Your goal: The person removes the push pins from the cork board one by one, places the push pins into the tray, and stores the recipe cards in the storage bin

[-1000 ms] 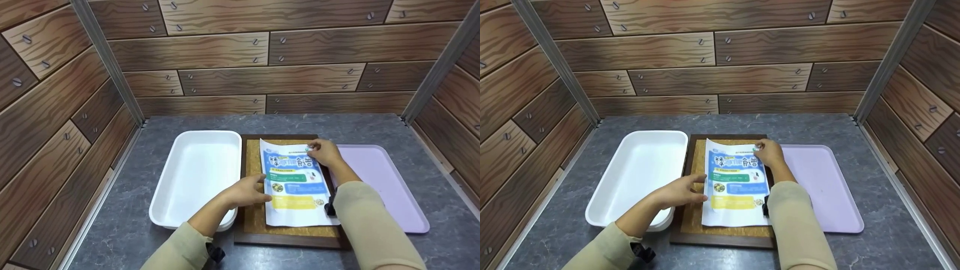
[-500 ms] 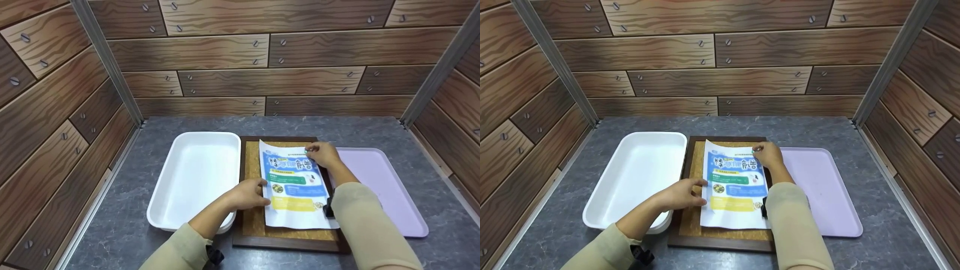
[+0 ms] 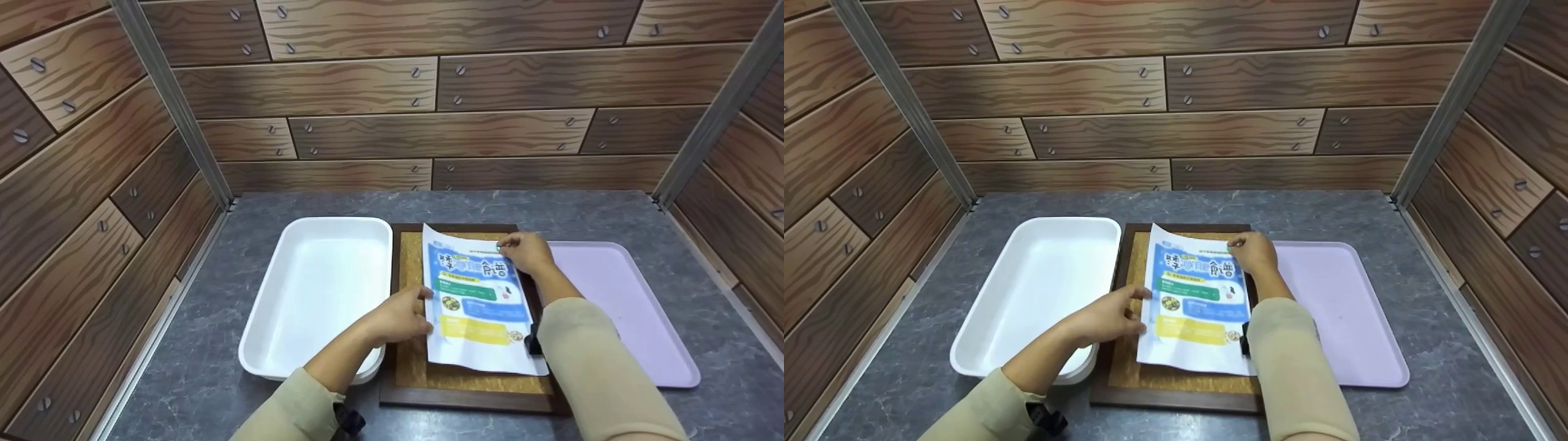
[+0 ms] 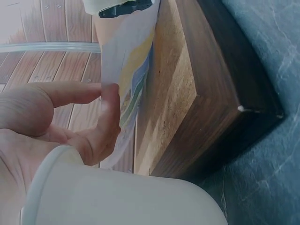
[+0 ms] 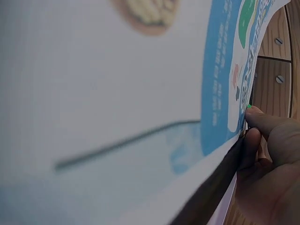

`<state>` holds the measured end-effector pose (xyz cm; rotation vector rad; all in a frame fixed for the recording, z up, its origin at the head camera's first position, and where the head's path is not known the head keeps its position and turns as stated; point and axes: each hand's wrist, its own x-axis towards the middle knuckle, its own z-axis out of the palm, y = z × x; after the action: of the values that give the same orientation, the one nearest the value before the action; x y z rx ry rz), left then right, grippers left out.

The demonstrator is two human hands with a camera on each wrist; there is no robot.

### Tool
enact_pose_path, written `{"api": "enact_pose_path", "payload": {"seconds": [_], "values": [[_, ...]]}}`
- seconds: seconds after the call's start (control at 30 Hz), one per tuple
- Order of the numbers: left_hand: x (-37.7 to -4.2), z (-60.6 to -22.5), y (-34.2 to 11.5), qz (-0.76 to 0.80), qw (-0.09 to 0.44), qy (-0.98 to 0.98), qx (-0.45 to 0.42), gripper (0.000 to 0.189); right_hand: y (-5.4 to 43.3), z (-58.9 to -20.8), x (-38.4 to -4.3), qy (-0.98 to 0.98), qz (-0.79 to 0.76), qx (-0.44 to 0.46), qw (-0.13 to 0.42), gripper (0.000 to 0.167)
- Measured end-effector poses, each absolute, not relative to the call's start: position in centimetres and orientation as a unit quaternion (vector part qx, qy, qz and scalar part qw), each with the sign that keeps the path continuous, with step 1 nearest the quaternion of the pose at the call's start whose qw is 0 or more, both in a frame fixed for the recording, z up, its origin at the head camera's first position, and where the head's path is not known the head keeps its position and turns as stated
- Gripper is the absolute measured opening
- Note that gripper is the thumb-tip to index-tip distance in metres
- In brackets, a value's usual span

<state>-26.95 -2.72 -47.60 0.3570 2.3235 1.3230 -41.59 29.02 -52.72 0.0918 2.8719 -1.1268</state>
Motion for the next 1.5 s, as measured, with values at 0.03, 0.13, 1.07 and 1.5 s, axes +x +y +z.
{"api": "enact_pose_path", "payload": {"seconds": [0.03,0.13,1.07,1.5], "values": [[-26.96,-47.62,-2.79,0.488,0.224,0.834,0.125,0.064,29.0,-52.69,-41.54,0.93,-0.365,0.03,0.025,0.023],[-27.01,-47.57,-2.95,0.504,0.228,0.825,0.115,0.063,29.02,-52.66,-41.53,0.93,-0.364,0.029,0.024,0.023],[-27.12,-47.64,-3.04,0.523,0.252,0.807,0.105,0.062,28.62,-52.6,-40.87,0.934,-0.357,0.025,0.003,0.018],[-27.08,-47.43,-3.06,0.527,0.254,0.805,0.1,0.062,28.64,-52.7,-40.86,0.934,-0.356,0.023,0.005,0.019]]}}
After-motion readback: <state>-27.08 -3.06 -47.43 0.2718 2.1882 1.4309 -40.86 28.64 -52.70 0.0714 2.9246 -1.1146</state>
